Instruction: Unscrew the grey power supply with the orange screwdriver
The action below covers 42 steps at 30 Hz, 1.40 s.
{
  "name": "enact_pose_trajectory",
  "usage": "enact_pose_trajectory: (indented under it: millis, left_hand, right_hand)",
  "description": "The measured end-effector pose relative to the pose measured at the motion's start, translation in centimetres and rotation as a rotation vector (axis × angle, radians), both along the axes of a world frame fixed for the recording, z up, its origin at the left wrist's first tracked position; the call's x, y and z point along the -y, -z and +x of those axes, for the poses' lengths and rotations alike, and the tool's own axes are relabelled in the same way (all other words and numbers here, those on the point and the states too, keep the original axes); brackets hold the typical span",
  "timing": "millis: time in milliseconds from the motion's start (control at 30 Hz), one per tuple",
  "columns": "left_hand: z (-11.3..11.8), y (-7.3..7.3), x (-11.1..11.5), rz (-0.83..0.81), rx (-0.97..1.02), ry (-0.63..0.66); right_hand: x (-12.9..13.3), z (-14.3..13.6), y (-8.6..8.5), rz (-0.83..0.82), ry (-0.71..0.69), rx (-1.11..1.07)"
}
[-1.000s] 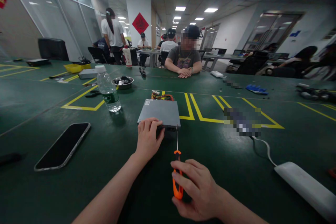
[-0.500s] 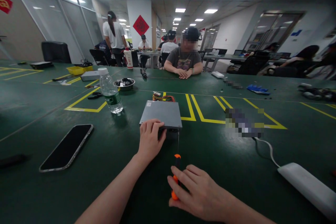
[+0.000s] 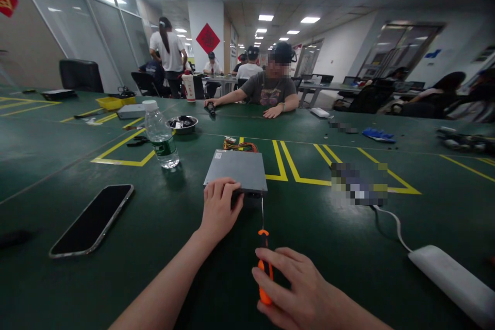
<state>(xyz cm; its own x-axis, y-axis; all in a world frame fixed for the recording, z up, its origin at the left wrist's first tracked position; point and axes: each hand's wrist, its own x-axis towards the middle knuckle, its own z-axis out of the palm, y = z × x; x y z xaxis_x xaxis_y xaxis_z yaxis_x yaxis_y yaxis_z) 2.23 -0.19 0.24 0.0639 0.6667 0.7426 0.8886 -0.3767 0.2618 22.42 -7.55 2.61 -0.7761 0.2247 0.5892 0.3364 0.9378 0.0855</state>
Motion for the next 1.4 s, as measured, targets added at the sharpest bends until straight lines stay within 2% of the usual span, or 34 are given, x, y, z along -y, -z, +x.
enact_pose_trajectory:
  millis: [200, 367, 467, 700, 800, 933, 1133, 1300, 1400]
  left_hand:
    - [0.0, 0.0, 0.0, 0.007, -0.009, 0.001]
    - [0.0, 0.0, 0.0, -0.007, -0.013, -0.004]
    - [0.0, 0.0, 0.0, -0.008, -0.016, -0.003]
    - [0.0, 0.1, 0.0, -0.002, -0.021, -0.011]
    - [-0.1, 0.1, 0.0, -0.009, -0.026, -0.01]
    - [-0.2, 0.0, 0.0, -0.017, -0.033, -0.005]
    - [-0.1, 0.0, 0.1, -0.006, -0.019, 0.009]
    - [-0.3, -0.3, 0.2, 0.035, 0.002, 0.025]
    - [-0.7, -0.6, 0.2, 0.083, -0.04, -0.002]
  right_hand:
    - [-0.1, 0.0, 0.9, -0.019, -0.009, -0.12]
    - [-0.2, 0.1, 0.3, -0.088, -0.015, -0.011]
    - [-0.1, 0.0, 0.2, -0.081, -0.013, 0.033]
    - [-0.3, -0.2, 0.5, -0.054, -0.008, -0.096]
    - [-0.4, -0.1, 0.3, -0.088, -0.022, -0.047]
    - [-0.2, 0.1, 0.5, -0.054, -0.023, 0.019]
    - [-0.1, 0.0, 1.0, -0.025, -0.011, -0.104]
    - [0.1, -0.3, 0.2, -0.117, 0.025, 0.037]
    - [0.1, -0.3, 0.2, -0.112, 0.019, 0.085]
